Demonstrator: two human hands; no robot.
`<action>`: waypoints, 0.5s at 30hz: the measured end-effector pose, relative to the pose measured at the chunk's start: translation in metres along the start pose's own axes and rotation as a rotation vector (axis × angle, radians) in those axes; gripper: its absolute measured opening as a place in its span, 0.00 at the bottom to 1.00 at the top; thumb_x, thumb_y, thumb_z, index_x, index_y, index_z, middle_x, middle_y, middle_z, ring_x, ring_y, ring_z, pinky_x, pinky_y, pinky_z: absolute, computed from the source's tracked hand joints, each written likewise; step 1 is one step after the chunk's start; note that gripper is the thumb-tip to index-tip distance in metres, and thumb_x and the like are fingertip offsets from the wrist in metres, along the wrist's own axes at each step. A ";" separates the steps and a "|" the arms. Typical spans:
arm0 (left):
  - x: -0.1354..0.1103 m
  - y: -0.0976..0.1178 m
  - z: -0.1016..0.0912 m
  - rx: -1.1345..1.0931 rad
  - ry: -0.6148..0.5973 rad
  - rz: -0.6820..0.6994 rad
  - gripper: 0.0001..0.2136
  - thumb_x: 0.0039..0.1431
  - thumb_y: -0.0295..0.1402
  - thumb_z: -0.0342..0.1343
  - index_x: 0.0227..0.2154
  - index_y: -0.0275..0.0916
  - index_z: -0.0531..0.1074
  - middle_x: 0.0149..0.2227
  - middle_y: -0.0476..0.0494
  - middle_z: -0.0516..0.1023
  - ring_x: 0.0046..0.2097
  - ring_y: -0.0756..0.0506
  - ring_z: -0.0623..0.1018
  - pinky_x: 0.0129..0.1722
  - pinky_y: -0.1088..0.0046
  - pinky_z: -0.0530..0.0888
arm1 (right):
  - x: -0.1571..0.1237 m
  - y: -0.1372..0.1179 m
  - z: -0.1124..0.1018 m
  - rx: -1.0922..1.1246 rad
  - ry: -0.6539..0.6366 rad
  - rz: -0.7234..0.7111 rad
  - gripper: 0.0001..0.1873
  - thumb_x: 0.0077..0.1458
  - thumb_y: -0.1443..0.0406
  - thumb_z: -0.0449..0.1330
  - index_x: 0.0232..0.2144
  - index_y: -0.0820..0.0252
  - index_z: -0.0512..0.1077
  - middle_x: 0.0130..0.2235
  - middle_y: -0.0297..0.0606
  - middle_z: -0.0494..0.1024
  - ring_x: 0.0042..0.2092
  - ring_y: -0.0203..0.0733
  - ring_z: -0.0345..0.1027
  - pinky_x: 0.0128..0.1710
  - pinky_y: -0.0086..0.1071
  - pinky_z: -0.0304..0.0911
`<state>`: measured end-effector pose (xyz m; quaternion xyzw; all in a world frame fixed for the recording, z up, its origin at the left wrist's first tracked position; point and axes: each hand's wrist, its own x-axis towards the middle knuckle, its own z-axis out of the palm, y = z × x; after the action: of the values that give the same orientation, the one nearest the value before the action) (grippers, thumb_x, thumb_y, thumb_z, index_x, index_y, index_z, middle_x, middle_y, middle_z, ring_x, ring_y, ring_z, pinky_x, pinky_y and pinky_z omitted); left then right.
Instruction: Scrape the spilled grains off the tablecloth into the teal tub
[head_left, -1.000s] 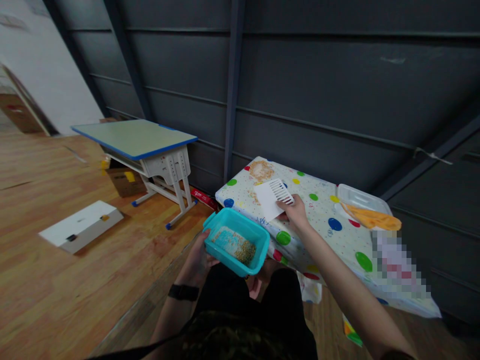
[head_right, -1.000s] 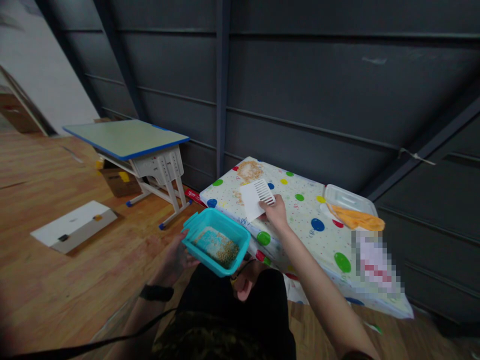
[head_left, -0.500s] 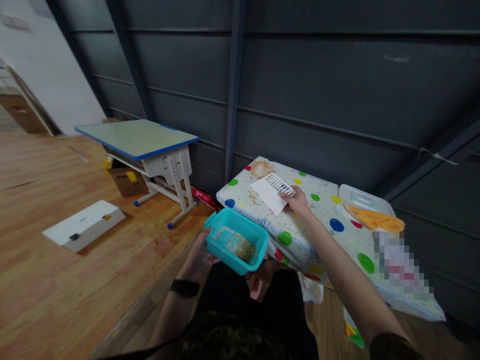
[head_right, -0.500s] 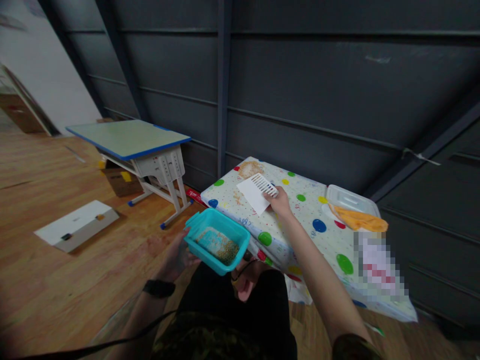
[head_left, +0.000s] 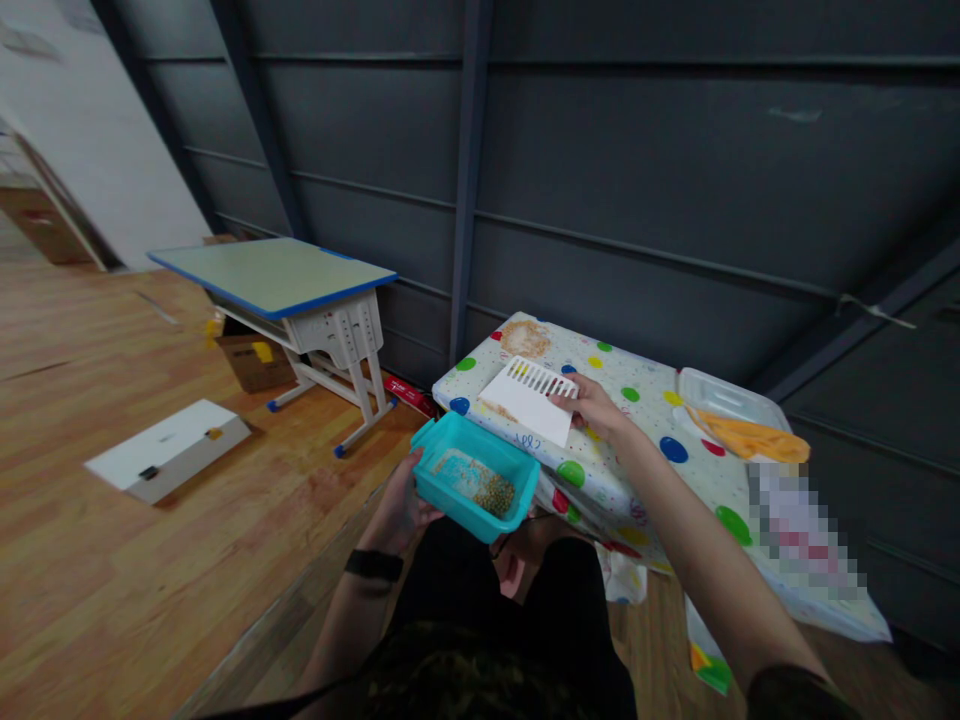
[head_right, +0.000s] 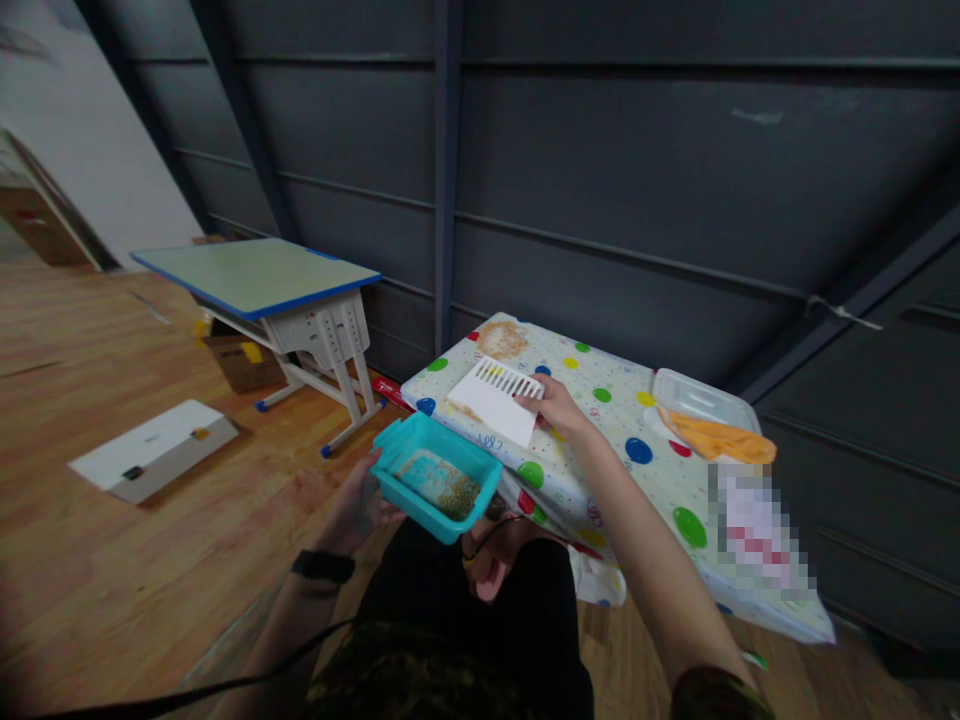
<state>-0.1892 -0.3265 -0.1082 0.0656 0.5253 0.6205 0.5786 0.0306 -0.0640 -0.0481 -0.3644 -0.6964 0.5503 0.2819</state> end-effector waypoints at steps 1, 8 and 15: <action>0.000 0.000 0.000 0.006 -0.006 -0.004 0.21 0.62 0.50 0.49 0.48 0.39 0.70 0.36 0.47 0.78 0.35 0.42 0.79 0.39 0.63 0.75 | -0.003 -0.002 0.001 -0.007 -0.029 -0.018 0.25 0.40 0.57 0.71 0.39 0.56 0.67 0.32 0.32 0.76 0.26 0.35 0.67 0.18 0.25 0.61; 0.004 0.001 0.000 0.023 -0.003 -0.041 0.20 0.61 0.51 0.48 0.46 0.43 0.70 0.36 0.47 0.78 0.35 0.43 0.79 0.37 0.65 0.77 | -0.020 -0.016 0.009 -0.075 -0.089 -0.126 0.28 0.41 0.53 0.71 0.43 0.56 0.69 0.33 0.34 0.78 0.27 0.37 0.69 0.19 0.26 0.62; 0.007 0.000 0.000 0.019 -0.009 -0.036 0.19 0.60 0.52 0.49 0.44 0.45 0.70 0.36 0.48 0.77 0.32 0.44 0.79 0.34 0.65 0.77 | -0.017 -0.014 0.004 -0.017 0.107 -0.163 0.28 0.40 0.53 0.71 0.42 0.55 0.69 0.33 0.35 0.77 0.29 0.42 0.71 0.19 0.31 0.66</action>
<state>-0.1910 -0.3213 -0.1118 0.0646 0.5297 0.6046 0.5914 0.0343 -0.0822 -0.0359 -0.3376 -0.7123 0.4994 0.3594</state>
